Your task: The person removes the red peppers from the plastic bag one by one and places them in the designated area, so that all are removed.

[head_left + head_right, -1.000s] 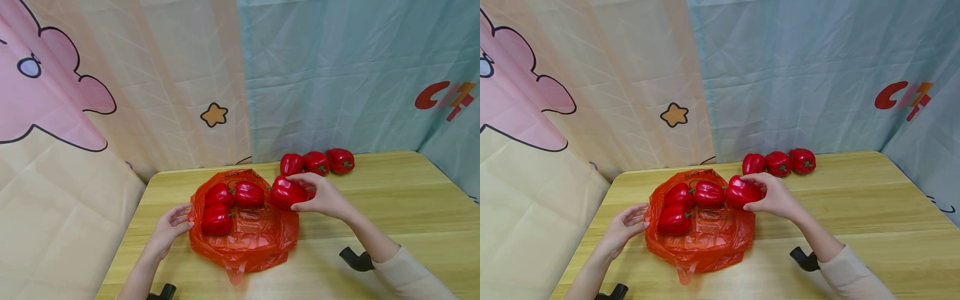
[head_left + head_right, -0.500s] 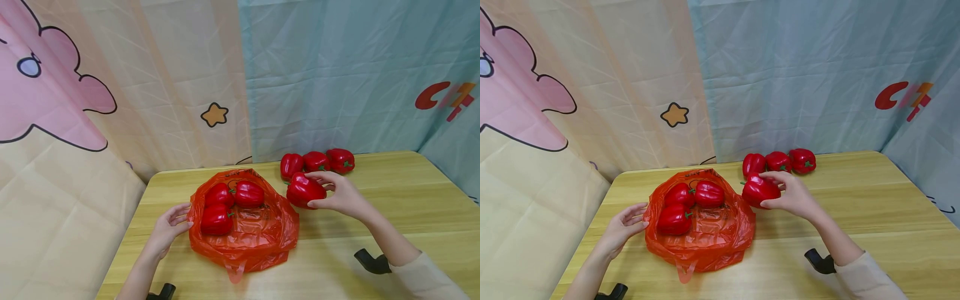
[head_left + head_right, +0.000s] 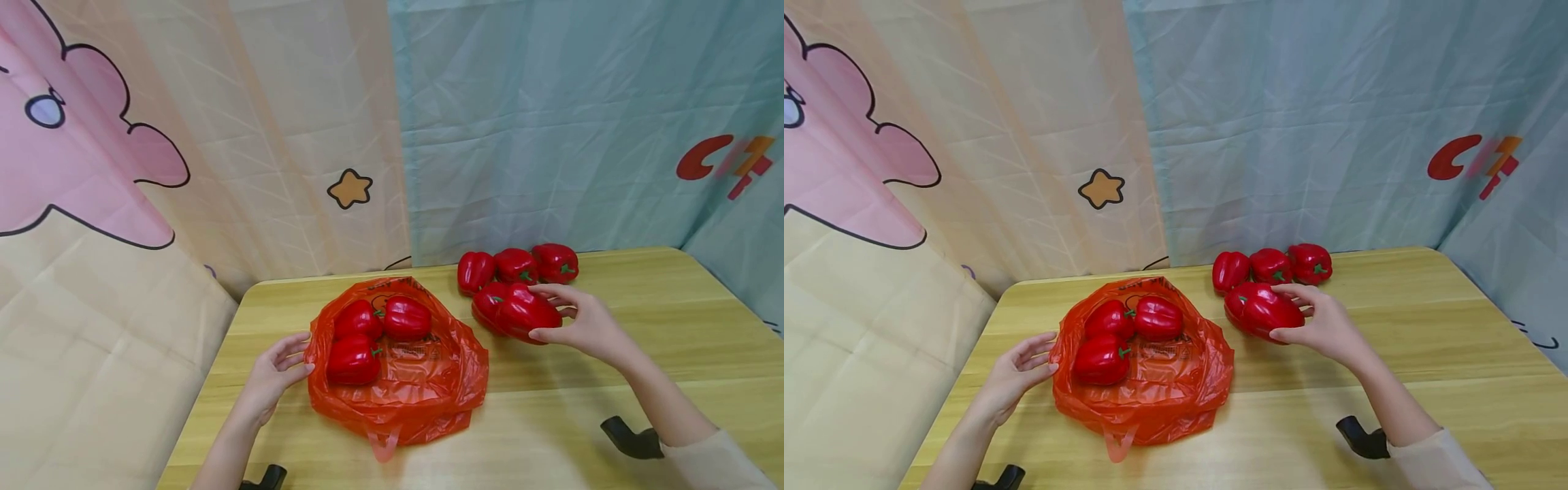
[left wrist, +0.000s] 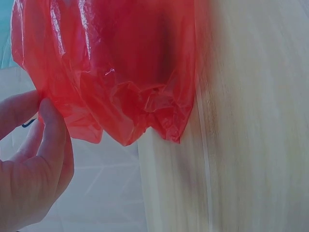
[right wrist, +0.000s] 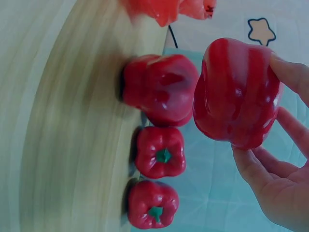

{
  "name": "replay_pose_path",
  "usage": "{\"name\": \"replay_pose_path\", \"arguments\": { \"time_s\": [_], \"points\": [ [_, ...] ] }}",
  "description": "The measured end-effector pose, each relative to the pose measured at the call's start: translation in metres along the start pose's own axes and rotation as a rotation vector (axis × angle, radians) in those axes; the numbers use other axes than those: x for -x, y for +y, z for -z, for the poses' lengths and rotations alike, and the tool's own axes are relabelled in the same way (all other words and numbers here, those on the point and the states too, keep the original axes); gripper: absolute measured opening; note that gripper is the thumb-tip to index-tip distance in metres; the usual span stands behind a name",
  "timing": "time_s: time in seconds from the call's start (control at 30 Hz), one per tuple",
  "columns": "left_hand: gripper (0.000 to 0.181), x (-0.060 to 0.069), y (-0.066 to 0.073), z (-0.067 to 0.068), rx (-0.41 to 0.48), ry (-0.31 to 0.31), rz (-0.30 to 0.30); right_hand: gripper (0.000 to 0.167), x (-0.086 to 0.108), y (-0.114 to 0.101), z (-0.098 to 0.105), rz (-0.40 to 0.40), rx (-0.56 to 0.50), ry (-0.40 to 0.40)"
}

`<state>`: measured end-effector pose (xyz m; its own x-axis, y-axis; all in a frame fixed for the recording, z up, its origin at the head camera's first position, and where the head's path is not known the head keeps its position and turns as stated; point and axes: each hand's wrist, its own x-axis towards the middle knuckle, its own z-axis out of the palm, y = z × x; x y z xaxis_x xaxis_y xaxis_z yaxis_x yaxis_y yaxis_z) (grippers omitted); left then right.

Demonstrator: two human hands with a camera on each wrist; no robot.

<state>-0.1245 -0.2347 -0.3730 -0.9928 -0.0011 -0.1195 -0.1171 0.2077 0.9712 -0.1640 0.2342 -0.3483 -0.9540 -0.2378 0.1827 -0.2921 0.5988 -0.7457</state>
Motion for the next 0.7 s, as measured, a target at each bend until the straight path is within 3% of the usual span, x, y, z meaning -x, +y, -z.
{"name": "replay_pose_path", "arguments": {
  "time_s": [0.37, 0.7],
  "points": [
    [0.053, 0.0, 0.001, 0.001, 0.0, -0.004, -0.004, 0.064, 0.012, 0.024, 0.014, -0.082, -0.002, 0.056],
    [0.053, 0.001, 0.003, 0.0, -0.001, 0.002, 0.003, 0.068, 0.016, 0.043, 0.017, -0.144, 0.034, 0.06]
  ]
}}
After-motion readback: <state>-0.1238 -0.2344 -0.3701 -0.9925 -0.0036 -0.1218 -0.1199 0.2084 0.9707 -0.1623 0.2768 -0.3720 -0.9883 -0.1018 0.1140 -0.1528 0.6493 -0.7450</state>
